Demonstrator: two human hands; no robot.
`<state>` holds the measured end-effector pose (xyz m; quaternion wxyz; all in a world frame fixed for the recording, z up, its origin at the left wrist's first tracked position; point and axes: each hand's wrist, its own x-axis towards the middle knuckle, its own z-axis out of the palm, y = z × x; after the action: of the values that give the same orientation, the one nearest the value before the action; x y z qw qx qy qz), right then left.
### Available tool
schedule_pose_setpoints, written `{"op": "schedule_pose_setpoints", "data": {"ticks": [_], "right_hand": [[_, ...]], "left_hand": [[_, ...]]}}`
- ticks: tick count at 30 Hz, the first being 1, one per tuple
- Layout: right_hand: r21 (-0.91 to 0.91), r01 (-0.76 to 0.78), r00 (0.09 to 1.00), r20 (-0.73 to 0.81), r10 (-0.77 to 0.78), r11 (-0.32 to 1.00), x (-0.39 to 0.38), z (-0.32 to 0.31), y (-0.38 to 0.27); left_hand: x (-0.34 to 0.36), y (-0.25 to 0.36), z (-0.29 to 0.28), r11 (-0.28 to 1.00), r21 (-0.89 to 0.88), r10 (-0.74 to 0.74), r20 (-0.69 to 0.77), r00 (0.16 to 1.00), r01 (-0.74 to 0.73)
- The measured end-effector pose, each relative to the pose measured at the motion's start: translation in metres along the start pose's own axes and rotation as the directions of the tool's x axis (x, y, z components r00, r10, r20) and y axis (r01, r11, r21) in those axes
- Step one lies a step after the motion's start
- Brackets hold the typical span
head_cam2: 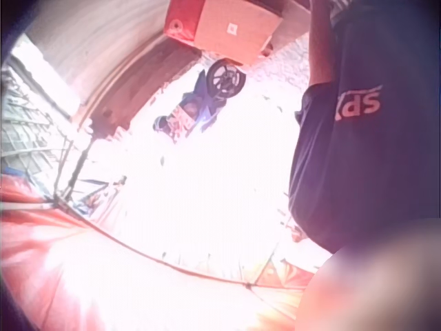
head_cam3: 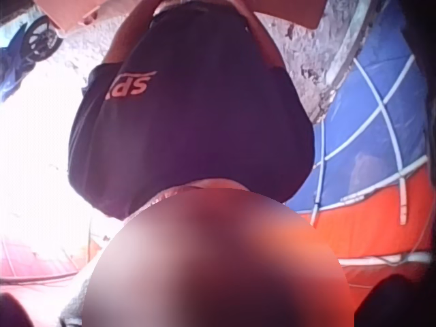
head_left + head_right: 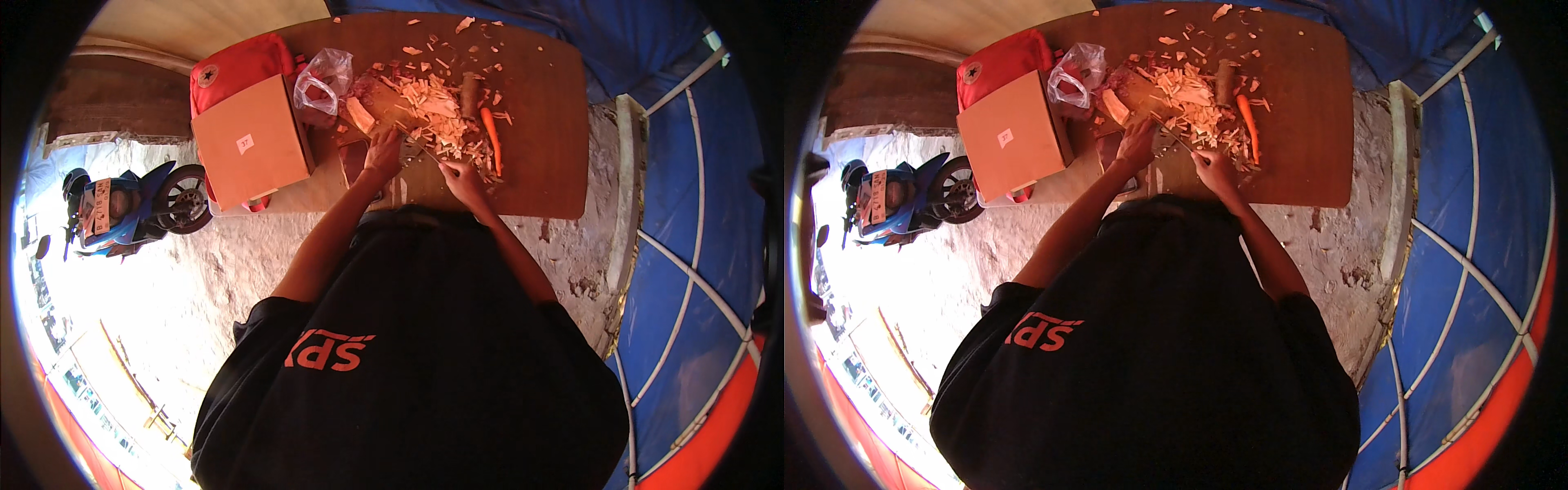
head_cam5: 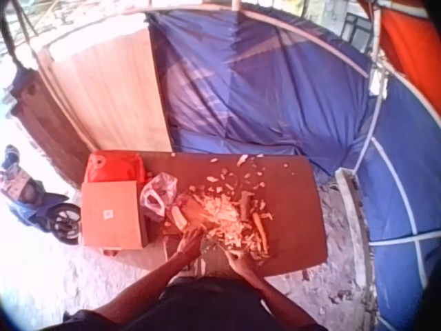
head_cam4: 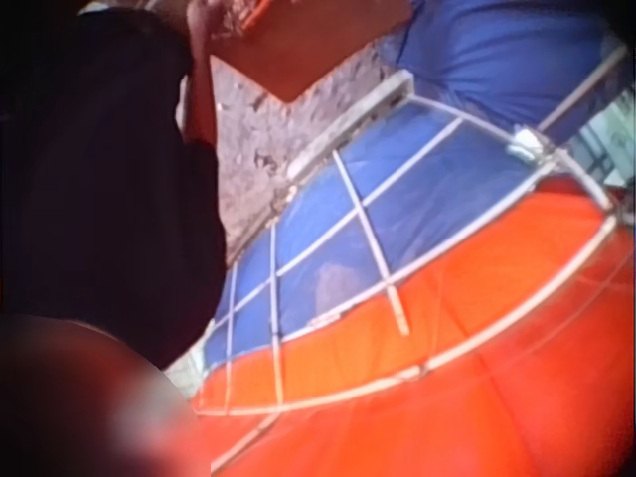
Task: The person carves a small piece of wood using a knife, repeatedly shaving off thin layers to shape it. Wood shavings accumulate on the table as the carving continues.
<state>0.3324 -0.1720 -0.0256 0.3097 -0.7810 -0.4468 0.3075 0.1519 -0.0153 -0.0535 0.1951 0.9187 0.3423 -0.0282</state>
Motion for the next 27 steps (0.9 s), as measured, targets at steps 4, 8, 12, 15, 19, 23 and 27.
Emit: {"op": "schedule_pose_setpoints", "data": {"ticks": [4, 8, 12, 15, 19, 23, 27], "right_hand": [[-0.001, -0.061, 0.998, 0.023, 0.061, 0.998, 0.02, 0.005, -0.005], [0.033, 0.01, 1.0, -0.019, -0.009, 0.999, 0.028, 0.004, -0.006], [0.06, 0.033, 0.998, 0.042, -0.036, 0.998, 0.023, 0.002, -0.005], [0.023, -0.036, 0.994, 0.107, 0.033, 0.999, 0.016, 0.0, -0.007], [-0.003, -0.041, 0.997, 0.073, 0.041, 0.999, 0.009, -0.001, -0.014], [-0.122, -0.177, 0.979, 0.08, 0.187, 0.977, 0.016, 0.008, -0.021], [-0.013, -0.023, 0.998, 0.061, 0.023, 1.0, 0.035, 0.022, -0.025]], "left_hand": [[-0.001, 0.0, -0.003, 1.0, -0.008, 0.003, 0.019, 1.0, -0.003], [-0.002, 0.001, -0.006, 1.0, -0.018, 0.009, -0.001, 1.0, -0.009], [-0.003, 0.001, -0.007, 1.0, -0.02, 0.018, 0.01, 1.0, -0.018], [-0.003, 0.0, -0.005, 1.0, -0.01, 0.029, 0.002, 1.0, -0.029], [-0.001, -0.003, -0.002, 1.0, -0.003, 0.028, 0.017, 0.999, -0.028], [0.002, 0.0, -0.002, 0.999, 0.03, 0.037, -0.05, 0.998, -0.035], [-0.002, 0.002, -0.002, 0.998, 0.054, 0.008, 0.001, 1.0, -0.008]]}}
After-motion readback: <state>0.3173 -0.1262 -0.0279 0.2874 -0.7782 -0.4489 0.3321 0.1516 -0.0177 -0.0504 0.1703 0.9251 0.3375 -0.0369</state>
